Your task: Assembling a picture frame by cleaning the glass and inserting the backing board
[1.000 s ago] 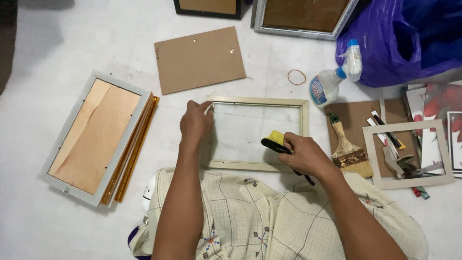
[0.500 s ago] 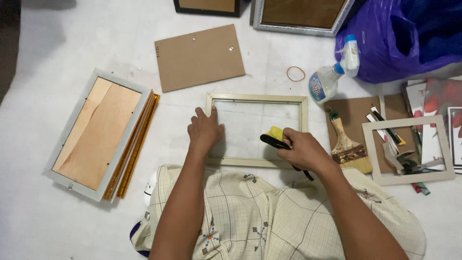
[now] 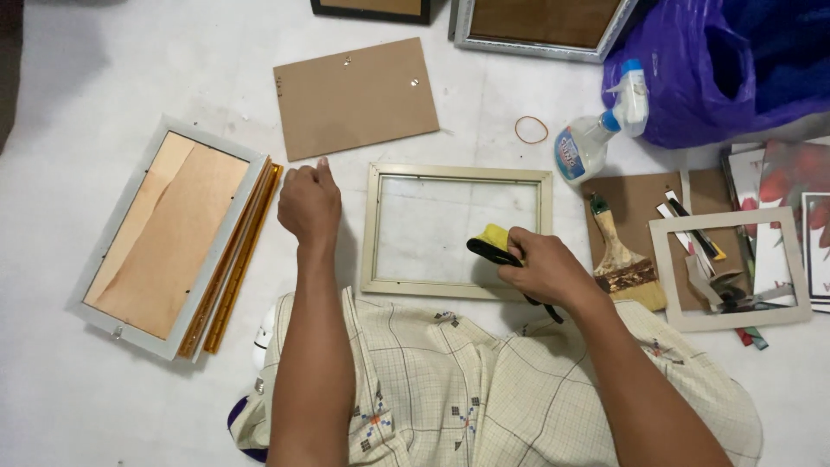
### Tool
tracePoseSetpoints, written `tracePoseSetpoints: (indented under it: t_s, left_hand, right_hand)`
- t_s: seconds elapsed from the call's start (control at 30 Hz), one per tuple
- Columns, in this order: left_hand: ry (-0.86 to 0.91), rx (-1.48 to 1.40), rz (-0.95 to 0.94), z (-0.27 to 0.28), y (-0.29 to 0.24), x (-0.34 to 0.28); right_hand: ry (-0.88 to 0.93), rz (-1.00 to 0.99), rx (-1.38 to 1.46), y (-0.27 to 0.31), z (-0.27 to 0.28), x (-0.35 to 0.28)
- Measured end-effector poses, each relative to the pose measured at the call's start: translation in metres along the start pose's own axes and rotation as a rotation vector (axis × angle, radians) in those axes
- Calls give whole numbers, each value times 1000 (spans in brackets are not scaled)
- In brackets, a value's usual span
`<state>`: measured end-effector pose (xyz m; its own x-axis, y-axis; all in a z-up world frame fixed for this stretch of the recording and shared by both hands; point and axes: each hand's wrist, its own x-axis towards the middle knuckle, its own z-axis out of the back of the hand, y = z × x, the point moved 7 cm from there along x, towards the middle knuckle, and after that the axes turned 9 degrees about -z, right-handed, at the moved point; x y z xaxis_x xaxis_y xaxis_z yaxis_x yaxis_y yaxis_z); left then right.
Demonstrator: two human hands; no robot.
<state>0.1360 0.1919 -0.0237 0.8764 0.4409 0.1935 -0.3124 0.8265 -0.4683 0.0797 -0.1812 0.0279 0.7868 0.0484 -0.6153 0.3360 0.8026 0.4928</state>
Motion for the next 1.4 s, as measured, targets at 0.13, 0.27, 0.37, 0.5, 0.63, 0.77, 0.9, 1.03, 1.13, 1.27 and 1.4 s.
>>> tracePoseSetpoints:
  t_s: [0.13,0.27,0.37,0.5,0.63,0.77,0.9,1.03,1.13,1.27,1.4]
  left_hand:
    - [140,-245,-64,13,-29,-5]
    - [468,-136,-79,-27,-37,-19]
    - [624,10,-135,-75,-23,-27]
    - [730,151,-36,-74,-19,-31]
    - [680,90,10,-52,-5,-29]
    - [794,119,-156,-19,-19,-34]
    - [986,293,-200,-15,-3,-42]
    - [1006,164,-143,-27,15,-53]
    - [1028,180,-92,-31,17,-59]
    - [1041,229,-93,-40,22,-54]
    - [1069,237,-86,-49,27,-53]
  right_hand:
    - [17,-1,-7,0,-2,-1]
    - [18,-5,-1,-3,-1,1]
    - [20,-12,1,0,0,-1]
    - [14,-29,-17,-14,-8,13]
    - [6,-81,-15,2,4,0]
    - [-7,-74,-5,14,5,-10]
    - [-81,27,66,-2,-12,9]
    - [-91,102,53,-7,-34,16]
    - [-422,493,-89,14,-36,16]
    - [-627,644,-36,15,-58,62]
    - [-361,1106,-419,59,-146,41]
